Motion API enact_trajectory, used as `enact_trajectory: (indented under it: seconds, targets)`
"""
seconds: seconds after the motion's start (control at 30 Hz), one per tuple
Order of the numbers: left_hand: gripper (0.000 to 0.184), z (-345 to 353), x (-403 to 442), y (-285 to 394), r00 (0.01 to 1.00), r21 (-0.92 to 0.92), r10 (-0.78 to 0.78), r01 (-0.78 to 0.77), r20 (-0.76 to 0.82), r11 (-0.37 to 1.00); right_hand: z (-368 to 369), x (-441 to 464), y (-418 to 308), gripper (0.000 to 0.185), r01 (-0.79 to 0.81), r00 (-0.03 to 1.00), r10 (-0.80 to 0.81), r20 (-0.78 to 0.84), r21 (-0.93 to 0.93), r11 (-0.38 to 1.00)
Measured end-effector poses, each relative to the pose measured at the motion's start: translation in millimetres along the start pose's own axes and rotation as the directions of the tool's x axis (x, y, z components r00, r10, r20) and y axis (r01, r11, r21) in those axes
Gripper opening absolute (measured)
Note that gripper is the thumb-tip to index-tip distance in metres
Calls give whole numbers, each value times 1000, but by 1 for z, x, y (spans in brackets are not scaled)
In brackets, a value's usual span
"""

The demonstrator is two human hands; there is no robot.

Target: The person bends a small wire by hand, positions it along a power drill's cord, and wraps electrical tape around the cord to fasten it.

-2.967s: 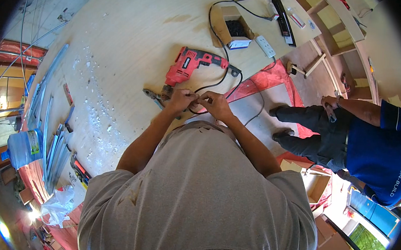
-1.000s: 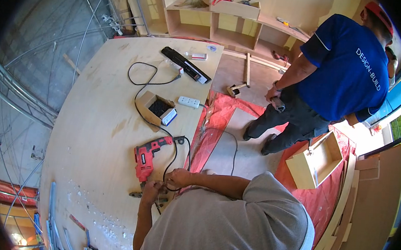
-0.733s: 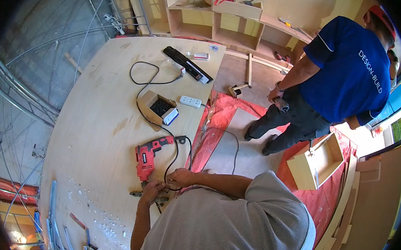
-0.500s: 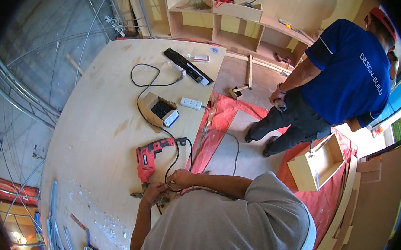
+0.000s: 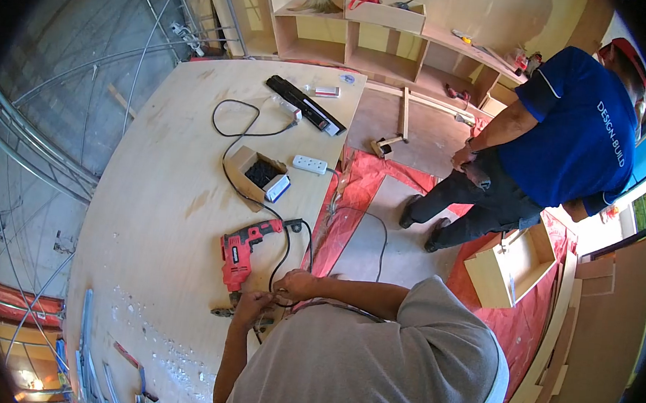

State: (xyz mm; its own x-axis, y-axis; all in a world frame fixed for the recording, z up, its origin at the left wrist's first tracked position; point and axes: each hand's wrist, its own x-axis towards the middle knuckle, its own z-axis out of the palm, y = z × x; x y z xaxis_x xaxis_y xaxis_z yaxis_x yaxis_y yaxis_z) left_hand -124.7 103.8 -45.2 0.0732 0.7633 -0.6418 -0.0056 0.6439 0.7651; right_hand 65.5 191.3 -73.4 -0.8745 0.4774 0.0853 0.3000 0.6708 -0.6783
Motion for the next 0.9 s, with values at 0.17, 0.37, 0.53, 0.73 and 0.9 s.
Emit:
enact_trajectory:
  seconds: [0.17, 0.37, 0.53, 0.73, 0.9]
  targets:
    - [20, -1, 0, 0, 998, 182, 57, -53, -18, 982, 13, -1, 3, 17, -12, 1000, 12, 4, -55, 998]
    - [12, 4, 18, -15, 981, 289, 159, -120, -113, 950, 10, -2, 0, 20, 22, 999, -23, -34, -26, 999]
    - [8, 12, 21, -11, 973, 257, 122, -69, -196, 964, 9, -3, -1, 21, -13, 1000, 12, -7, -41, 999]
    - [13, 3, 22, -11, 990, 141, -3, 23, -142, 990, 14, -1, 4, 22, -37, 999, 37, -21, 37, 999]
    - [12, 7, 10, 1, 994, -26, -66, 64, -88, 998, 6, 0, 1, 27, -89, 996, 85, 40, 93, 992]
